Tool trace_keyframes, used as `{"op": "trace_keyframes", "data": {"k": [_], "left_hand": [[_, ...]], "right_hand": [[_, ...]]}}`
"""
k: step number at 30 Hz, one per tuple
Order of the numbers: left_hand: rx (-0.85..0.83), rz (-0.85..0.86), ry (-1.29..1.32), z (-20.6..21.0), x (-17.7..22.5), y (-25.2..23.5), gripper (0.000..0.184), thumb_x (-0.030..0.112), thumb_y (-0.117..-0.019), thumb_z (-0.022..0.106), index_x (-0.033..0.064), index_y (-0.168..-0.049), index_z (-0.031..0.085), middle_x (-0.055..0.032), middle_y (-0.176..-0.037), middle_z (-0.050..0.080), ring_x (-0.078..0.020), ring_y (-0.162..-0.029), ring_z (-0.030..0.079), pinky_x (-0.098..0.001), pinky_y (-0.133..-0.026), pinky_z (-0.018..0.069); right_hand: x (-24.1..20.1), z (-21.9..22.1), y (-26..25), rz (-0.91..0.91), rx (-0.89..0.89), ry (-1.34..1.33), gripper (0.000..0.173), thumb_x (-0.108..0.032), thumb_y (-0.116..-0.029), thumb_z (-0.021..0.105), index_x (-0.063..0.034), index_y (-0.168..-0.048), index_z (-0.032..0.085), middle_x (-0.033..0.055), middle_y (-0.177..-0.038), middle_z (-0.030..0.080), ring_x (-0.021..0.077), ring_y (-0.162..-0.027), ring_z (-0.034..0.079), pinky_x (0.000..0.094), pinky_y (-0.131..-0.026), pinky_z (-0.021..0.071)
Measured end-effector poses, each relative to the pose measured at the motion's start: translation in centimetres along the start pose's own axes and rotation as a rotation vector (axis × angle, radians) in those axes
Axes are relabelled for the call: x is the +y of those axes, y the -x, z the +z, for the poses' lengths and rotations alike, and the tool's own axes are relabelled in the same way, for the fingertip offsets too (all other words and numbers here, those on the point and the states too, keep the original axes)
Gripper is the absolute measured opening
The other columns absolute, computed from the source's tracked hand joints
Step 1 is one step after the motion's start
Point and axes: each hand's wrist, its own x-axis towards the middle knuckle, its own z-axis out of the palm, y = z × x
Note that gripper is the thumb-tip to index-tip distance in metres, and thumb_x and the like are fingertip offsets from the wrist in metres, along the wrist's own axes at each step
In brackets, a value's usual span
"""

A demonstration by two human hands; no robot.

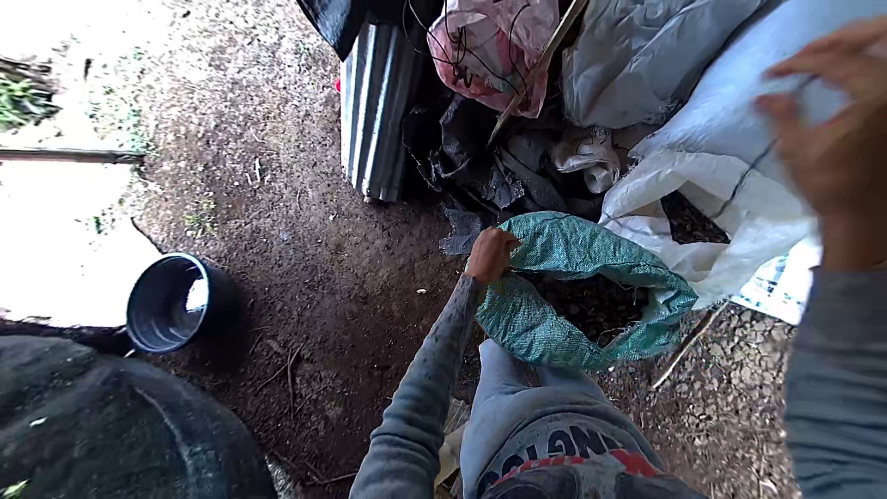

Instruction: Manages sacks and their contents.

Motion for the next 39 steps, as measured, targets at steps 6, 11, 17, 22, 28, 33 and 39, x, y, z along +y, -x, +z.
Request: {"op": "trace_keyframes", "data": {"k": [6, 11, 17, 22, 28, 33, 39], "left_hand": [[-0.309, -0.116, 0.023, 1.5, -2.4, -4.7, 0.021, 0.022, -0.1007, 0.066, 0.0058, -0.105, 0.079, -0.0156, -0.101, 0.076, -0.0323, -0.100, 0.072, -0.0576, -0.096, 0.0526], [-0.379, -0.171, 0.133, 1.7, -4.9, -5.7, 0.021, 0.020, -0.1005, 0.067, 0.0017, -0.107, 0.077, -0.0172, -0.098, 0.075, -0.0298, -0.090, 0.073, -0.0529, -0.091, 0.0558], [-0.386, -0.116, 0.383, 0.3, -7.3, -5.9, 0.021, 0.017, -0.1027, 0.063, -0.0010, -0.106, 0.073, -0.0150, -0.092, 0.074, -0.0218, -0.078, 0.072, -0.0435, -0.079, 0.0603], [-0.308, -0.231, 0.594, 1.2, -8.3, -5.3, 0.026, 0.023, -0.1041, 0.062, -0.0007, -0.111, 0.071, -0.0136, -0.095, 0.072, -0.0188, -0.080, 0.067, -0.0416, -0.077, 0.0566], [-0.438, -0.186, 0.496, 1.8, -7.8, -5.9, 0.020, 0.018, -0.1011, 0.067, 0.0014, -0.109, 0.074, -0.0113, -0.096, 0.075, -0.0176, -0.083, 0.070, -0.0411, -0.084, 0.0571], [-0.425, -0.203, 0.481, 2.1, -9.1, -6.7, 0.024, 0.023, -0.1020, 0.066, 0.0036, -0.112, 0.075, -0.0128, -0.099, 0.075, -0.0210, -0.087, 0.070, -0.0450, -0.085, 0.0558], [-0.441, -0.209, 0.532, 2.0, -9.4, -7.0, 0.022, 0.022, -0.1018, 0.066, 0.0034, -0.109, 0.075, -0.0085, -0.086, 0.074, -0.0146, -0.073, 0.067, -0.0379, -0.076, 0.0566]], "right_hand": [[-9.6, 23.4, 13.6, 0.561, -0.791, -0.789, 0.034, -0.023, -0.1064, 0.056, 0.0056, -0.113, 0.072, 0.0194, -0.107, 0.074, 0.0281, -0.102, 0.071, 0.0471, -0.098, 0.0542], [-12.3, 28.6, 15.3, 1.249, -0.453, -1.123, 0.041, -0.034, -0.1054, 0.059, 0.0036, -0.117, 0.068, 0.0077, -0.084, 0.070, 0.0106, -0.068, 0.062, 0.0275, -0.065, 0.0522], [-16.4, 29.3, 10.9, 1.184, -0.110, -0.780, 0.038, -0.019, -0.0992, 0.067, 0.0150, -0.116, 0.063, 0.0273, -0.103, 0.069, 0.0330, -0.097, 0.069, 0.0465, -0.092, 0.0532], [-19.2, 31.2, 8.8, 1.279, 0.134, -0.864, 0.036, -0.020, -0.0950, 0.073, 0.0100, -0.114, 0.065, 0.0229, -0.105, 0.070, 0.0289, -0.102, 0.067, 0.0462, -0.095, 0.0517], [-20.0, 31.8, 10.8, 1.478, -0.055, -0.746, 0.053, -0.027, -0.0902, 0.080, 0.0119, -0.122, 0.062, 0.0274, -0.119, 0.067, 0.0348, -0.117, 0.063, 0.0483, -0.106, 0.0467], [-19.8, 33.4, 12.3, 1.480, 0.126, -0.895, 0.058, -0.014, -0.0785, 0.088, 0.0107, -0.123, 0.060, 0.0236, -0.118, 0.068, 0.0270, -0.114, 0.065, 0.0422, -0.103, 0.0511], [-20.5, 33.2, 10.7, 1.508, 0.306, -1.078, 0.062, 0.008, -0.0729, 0.084, 0.0099, -0.127, 0.055, 0.0198, -0.118, 0.066, 0.0177, -0.107, 0.066, 0.0321, -0.095, 0.0552]]}}
